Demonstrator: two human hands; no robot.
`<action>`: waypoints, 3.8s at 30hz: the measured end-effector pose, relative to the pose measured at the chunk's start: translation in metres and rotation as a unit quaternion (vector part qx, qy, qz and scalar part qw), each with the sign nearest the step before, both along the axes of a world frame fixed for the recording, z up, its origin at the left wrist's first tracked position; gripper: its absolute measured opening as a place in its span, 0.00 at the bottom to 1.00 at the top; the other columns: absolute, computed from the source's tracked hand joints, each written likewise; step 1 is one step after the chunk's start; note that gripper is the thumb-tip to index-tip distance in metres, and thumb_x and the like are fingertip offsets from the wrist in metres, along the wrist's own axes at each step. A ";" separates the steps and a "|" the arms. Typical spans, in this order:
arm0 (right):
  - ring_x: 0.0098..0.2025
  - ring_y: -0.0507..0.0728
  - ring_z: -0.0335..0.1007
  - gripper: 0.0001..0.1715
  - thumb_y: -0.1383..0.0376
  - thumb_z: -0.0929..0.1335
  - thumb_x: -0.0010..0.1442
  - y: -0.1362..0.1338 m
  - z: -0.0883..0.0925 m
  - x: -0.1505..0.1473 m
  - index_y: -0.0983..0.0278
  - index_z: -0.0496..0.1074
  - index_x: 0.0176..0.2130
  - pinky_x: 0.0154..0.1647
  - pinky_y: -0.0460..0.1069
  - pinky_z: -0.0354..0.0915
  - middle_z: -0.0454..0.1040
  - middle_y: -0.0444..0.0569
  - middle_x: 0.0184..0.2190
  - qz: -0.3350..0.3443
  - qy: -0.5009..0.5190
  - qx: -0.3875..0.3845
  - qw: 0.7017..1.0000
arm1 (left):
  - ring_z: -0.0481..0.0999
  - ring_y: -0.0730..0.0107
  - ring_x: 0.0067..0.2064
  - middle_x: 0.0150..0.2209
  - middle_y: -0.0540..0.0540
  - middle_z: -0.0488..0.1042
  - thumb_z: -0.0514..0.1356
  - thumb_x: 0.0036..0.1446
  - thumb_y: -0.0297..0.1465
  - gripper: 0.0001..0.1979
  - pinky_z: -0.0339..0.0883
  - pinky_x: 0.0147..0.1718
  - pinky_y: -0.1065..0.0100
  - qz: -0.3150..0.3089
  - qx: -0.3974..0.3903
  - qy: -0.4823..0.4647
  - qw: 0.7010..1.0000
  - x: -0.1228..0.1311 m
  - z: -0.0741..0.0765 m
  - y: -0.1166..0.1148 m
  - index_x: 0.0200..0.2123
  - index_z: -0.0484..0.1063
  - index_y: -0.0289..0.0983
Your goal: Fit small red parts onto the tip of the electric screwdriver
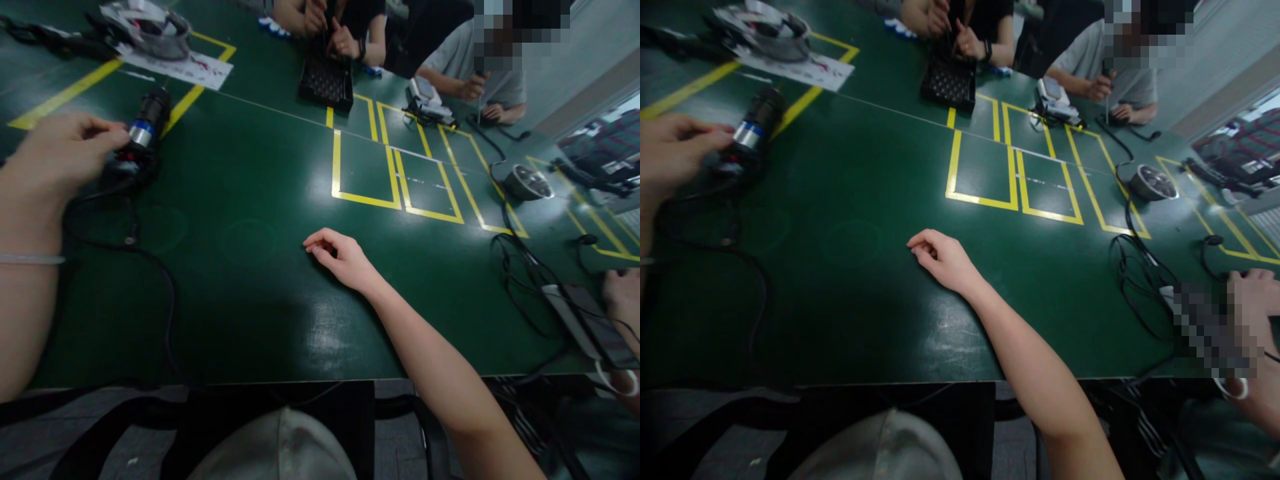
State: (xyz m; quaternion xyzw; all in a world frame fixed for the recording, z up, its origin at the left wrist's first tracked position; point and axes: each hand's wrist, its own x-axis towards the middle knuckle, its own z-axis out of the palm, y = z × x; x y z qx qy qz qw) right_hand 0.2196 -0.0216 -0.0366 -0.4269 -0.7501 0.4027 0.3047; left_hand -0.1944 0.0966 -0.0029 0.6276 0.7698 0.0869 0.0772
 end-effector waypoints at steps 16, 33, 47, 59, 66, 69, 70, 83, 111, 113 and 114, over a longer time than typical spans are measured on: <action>0.39 0.53 0.75 0.10 0.68 0.65 0.65 0.001 -0.003 0.000 0.64 0.75 0.44 0.41 0.48 0.66 0.79 0.47 0.38 -0.005 0.013 0.000 1.000 | 0.72 0.60 0.56 0.58 0.48 0.72 0.57 0.68 0.47 0.26 0.61 0.64 0.55 -0.136 0.076 -0.087 0.984 0.043 -0.012 -0.006 0.53 0.75 0.30; 0.30 0.50 0.66 0.10 0.58 0.70 0.63 -0.003 0.000 -0.005 0.62 0.69 0.39 0.32 0.47 0.61 0.71 0.41 0.29 -0.042 0.055 -0.029 0.997 | 0.69 0.48 0.65 0.71 0.41 0.59 0.56 0.66 0.45 0.17 0.66 0.61 0.48 -0.351 0.034 -0.183 0.918 0.194 -0.013 -0.115 0.44 0.78 0.40; 0.28 0.48 0.64 0.15 0.58 0.75 0.56 -0.009 0.007 -0.009 0.63 0.69 0.35 0.30 0.46 0.62 0.71 0.40 0.27 -0.018 0.123 -0.145 0.982 | 0.62 0.45 0.70 0.65 0.39 0.70 0.61 0.64 0.36 0.09 0.43 0.70 0.36 -0.414 0.191 -0.122 0.882 0.205 -0.018 -0.129 0.37 0.78 0.37; 0.27 0.48 0.65 0.14 0.62 0.75 0.55 0.002 0.007 0.010 0.63 0.68 0.36 0.29 0.45 0.62 0.71 0.40 0.27 0.022 0.117 -0.141 0.983 | 0.52 0.40 0.73 0.74 0.30 0.50 0.64 0.57 0.55 0.47 0.48 0.69 0.38 -0.401 0.019 -0.142 0.905 0.193 -0.024 -0.115 0.71 0.59 0.35; 0.30 0.50 0.66 0.12 0.62 0.74 0.57 0.000 0.004 0.007 0.62 0.68 0.34 0.31 0.46 0.64 0.71 0.42 0.30 0.042 0.065 -0.096 0.992 | 0.50 0.39 0.74 0.76 0.34 0.43 0.60 0.60 0.57 0.46 0.44 0.70 0.38 -0.403 -0.020 -0.124 0.907 0.190 -0.027 -0.111 0.74 0.55 0.41; 0.31 0.50 0.66 0.11 0.64 0.74 0.58 0.001 0.004 0.007 0.62 0.67 0.34 0.32 0.46 0.65 0.70 0.43 0.32 0.046 0.060 -0.066 0.995 | 0.50 0.38 0.74 0.76 0.33 0.44 0.62 0.59 0.55 0.45 0.44 0.70 0.38 -0.405 -0.020 -0.133 0.904 0.190 -0.027 -0.111 0.73 0.57 0.41; 0.31 0.50 0.66 0.11 0.64 0.73 0.58 0.001 0.005 0.007 0.62 0.67 0.34 0.32 0.46 0.65 0.70 0.43 0.33 0.048 0.057 -0.052 0.996 | 0.50 0.37 0.74 0.75 0.33 0.44 0.62 0.59 0.55 0.44 0.45 0.70 0.38 -0.405 -0.020 -0.136 0.904 0.190 -0.027 -0.111 0.73 0.57 0.41; 0.33 0.49 0.68 0.07 0.64 0.73 0.59 -0.001 0.007 0.006 0.63 0.71 0.35 0.36 0.48 0.68 0.67 0.44 0.37 0.081 0.052 -0.038 0.995 | 0.49 0.40 0.74 0.75 0.32 0.44 0.60 0.60 0.56 0.44 0.46 0.70 0.39 -0.413 -0.018 -0.132 0.901 0.190 -0.027 -0.112 0.72 0.58 0.41; 0.28 0.49 0.62 0.08 0.66 0.71 0.59 -0.001 0.003 0.000 0.62 0.66 0.35 0.30 0.46 0.60 0.67 0.39 0.28 0.011 0.034 -0.060 0.998 | 0.60 0.35 0.69 0.74 0.32 0.47 0.57 0.62 0.54 0.35 0.58 0.62 0.38 -0.389 -0.002 -0.112 0.915 0.195 -0.027 -0.116 0.67 0.66 0.43; 0.26 0.49 0.60 0.09 0.65 0.71 0.59 -0.001 0.003 -0.002 0.62 0.66 0.33 0.29 0.46 0.58 0.66 0.38 0.26 0.006 0.025 -0.053 0.998 | 0.62 0.34 0.67 0.73 0.32 0.48 0.57 0.62 0.54 0.34 0.59 0.61 0.37 -0.385 0.000 -0.114 0.916 0.195 -0.026 -0.115 0.65 0.68 0.43; 0.26 0.49 0.59 0.09 0.65 0.71 0.59 -0.001 0.002 -0.002 0.62 0.65 0.33 0.29 0.46 0.57 0.66 0.38 0.25 0.006 0.024 -0.049 0.998 | 0.63 0.34 0.67 0.73 0.33 0.49 0.57 0.62 0.54 0.33 0.60 0.61 0.37 -0.384 0.003 -0.118 0.916 0.195 -0.025 -0.115 0.64 0.69 0.42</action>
